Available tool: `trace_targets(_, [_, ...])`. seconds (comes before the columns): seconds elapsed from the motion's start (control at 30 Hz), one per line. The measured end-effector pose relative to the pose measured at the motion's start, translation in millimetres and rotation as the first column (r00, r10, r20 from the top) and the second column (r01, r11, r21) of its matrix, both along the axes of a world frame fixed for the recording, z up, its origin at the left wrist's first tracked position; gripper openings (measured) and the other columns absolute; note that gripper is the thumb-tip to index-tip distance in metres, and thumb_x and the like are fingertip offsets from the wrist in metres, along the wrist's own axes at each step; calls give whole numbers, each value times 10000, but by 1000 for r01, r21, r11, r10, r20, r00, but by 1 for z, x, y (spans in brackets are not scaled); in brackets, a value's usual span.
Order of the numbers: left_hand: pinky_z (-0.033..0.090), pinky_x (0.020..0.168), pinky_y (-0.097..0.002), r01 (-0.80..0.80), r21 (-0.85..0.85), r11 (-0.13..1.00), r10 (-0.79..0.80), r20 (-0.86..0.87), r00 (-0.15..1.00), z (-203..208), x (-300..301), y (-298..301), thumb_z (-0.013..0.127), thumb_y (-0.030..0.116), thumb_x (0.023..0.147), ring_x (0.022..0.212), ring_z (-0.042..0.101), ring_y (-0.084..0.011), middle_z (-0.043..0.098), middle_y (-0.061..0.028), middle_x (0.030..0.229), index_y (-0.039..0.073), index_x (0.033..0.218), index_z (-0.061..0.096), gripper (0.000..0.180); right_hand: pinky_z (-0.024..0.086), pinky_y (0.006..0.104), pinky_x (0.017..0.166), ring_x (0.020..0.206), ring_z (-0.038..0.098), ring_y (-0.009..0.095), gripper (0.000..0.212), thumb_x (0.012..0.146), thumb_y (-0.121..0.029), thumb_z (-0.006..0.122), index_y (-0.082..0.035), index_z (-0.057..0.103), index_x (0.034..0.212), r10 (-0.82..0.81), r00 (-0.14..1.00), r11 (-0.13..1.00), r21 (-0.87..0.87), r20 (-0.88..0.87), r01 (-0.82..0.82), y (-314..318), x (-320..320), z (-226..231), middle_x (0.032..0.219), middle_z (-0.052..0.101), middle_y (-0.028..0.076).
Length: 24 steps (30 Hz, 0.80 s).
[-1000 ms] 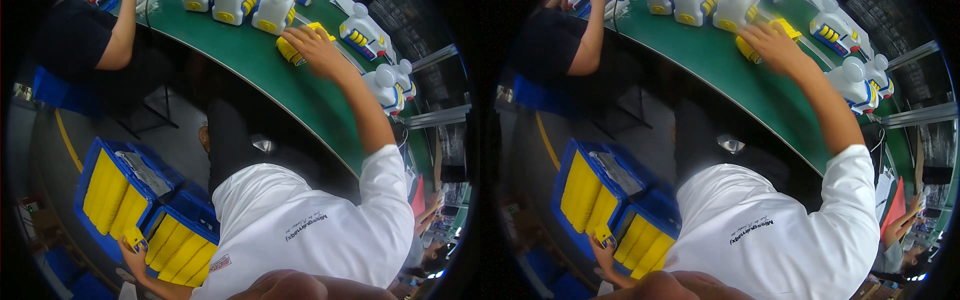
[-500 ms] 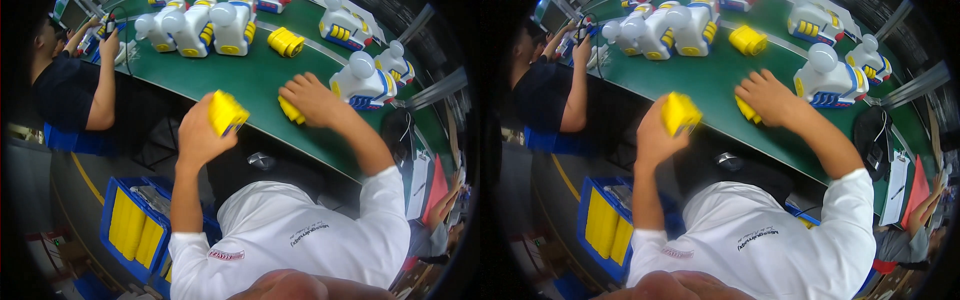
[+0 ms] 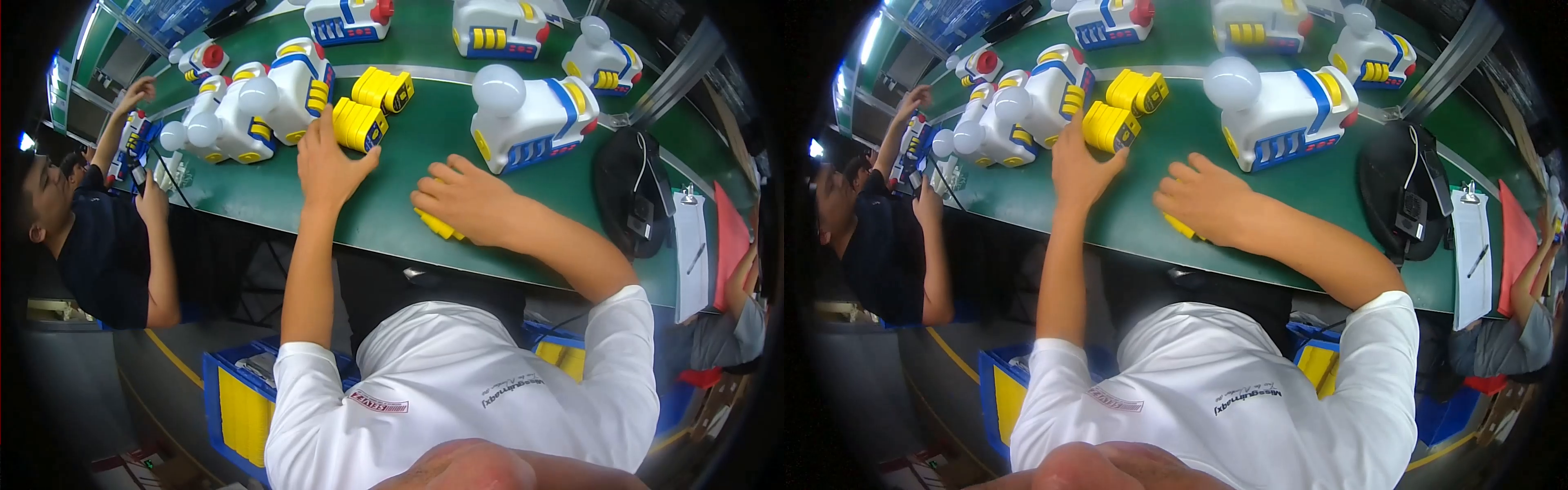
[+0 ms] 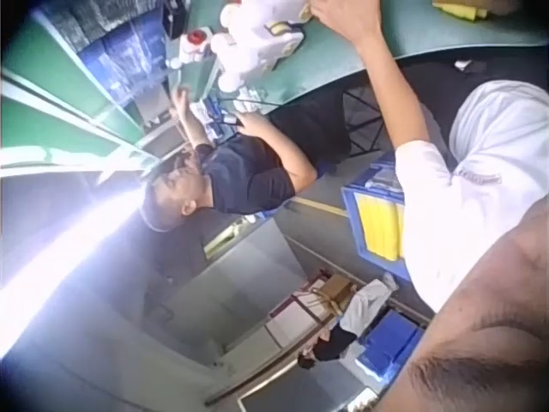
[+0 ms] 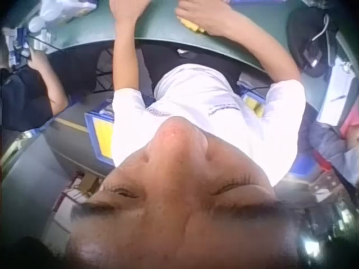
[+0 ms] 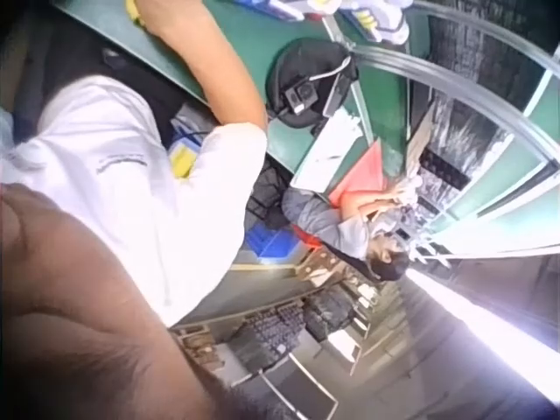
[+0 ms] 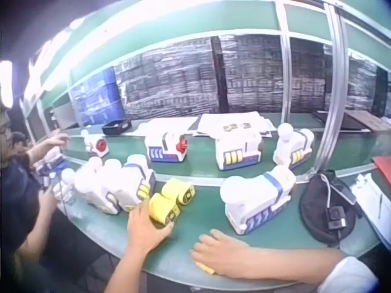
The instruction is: Assembling components of a toy-like light fixture on an assembly line.
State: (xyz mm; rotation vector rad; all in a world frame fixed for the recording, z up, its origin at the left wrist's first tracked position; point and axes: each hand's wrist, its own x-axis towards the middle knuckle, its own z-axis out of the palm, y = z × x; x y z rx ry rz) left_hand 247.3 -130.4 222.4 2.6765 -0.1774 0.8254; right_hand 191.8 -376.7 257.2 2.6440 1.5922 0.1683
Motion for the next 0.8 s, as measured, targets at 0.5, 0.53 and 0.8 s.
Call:
trace_targets(0.5, [335,1090,-469,56,-347,936,-76,-44,996,-22,-94,53,674,110,692,1228,472,-421,488,-261,1351,-28,1502,226,935,309,485,1065,1201,494,228,385,831,-234,667,-205,564,1201,207,937,978,-79,282,-193,159,94,-17,1132,577,18])
trace_targets(0.53, [337,1081,-493,29,-291,956,-59,-95,994,-16,-93,49,749,153,675,1231,451,-445,472,-266,1370,-39,1510,176,1031,322,478,1065,1263,466,242,456,851,-253,650,-206,528,1287,196,924,980,-93,328,-175,154,94,-14,1198,565,36])
trace_targets(0.8, [340,1078,-513,-54,-221,974,63,32,998,-25,-70,32,879,371,648,1274,430,-460,433,-287,1421,-24,1518,217,1162,389,444,1017,1206,540,242,546,853,-254,634,-164,511,1377,39,939,981,164,343,-100,74,-17,17,1251,585,65])
